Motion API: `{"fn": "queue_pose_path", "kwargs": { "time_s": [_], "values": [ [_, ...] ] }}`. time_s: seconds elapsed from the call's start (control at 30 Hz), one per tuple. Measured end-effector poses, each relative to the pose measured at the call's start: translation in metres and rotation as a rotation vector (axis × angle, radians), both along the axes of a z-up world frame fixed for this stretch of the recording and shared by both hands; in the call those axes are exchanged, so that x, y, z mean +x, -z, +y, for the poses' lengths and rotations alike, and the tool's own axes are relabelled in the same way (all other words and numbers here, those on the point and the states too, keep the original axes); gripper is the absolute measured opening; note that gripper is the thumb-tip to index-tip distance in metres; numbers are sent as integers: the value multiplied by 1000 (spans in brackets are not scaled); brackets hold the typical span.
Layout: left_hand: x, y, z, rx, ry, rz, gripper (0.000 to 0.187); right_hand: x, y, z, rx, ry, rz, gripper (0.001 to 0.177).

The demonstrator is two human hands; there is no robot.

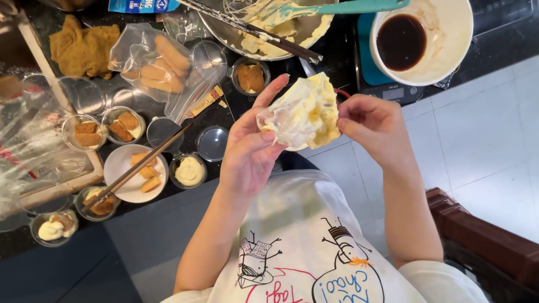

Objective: The person dips ladyfinger biscuits into a bowl of coffee using chopsticks and places them into small glass cups. They then cut open a piping bag of cream, squeeze mascarpone cream onto the layered cups, and use a spatula to spread and add cream over the desserts.

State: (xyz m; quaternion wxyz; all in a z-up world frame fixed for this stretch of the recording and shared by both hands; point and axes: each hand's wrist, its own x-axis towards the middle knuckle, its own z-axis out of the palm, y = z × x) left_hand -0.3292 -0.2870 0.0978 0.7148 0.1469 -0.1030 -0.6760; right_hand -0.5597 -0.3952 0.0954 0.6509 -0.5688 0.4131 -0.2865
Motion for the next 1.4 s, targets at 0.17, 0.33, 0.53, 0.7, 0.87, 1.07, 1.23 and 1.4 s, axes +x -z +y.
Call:
{"fn": "queue_pose_path", "kwargs": {
  "time_s": [0.17, 0.33, 0.53, 0.7, 0.87, 1.07, 1.23, 1.4],
  "values": [
    [-4, 4, 1, 20, -15, -1, 25, -2, 11, -9, -71, -94, 70, 8],
    [-1, 9, 5, 38, -39, -5, 27, -5, 21, -16, 40, -105, 25, 7],
    [15, 14, 18, 32, -119, -148, 20, -28, 36, -28, 53, -59, 0, 10],
    [25, 17, 28, 84, -173, -275, 20, -28, 34, -30, 96, -28, -56, 13],
    [28, 21, 36, 112, -238, -415, 17, -27, 27, -26, 81, -11, -66, 12],
    [16, 8, 34, 223, -421, -829, 12, -30, 27, -23, 19, 31, -15, 10],
    [6, -5, 30, 331, -610, -1423, 9, -30, 27, -17, 14, 50, -19, 8],
    [7, 4, 20, 244, -372, -778, 8, -42, 44, -20, 63, -65, 83, 10]
  ]
}}
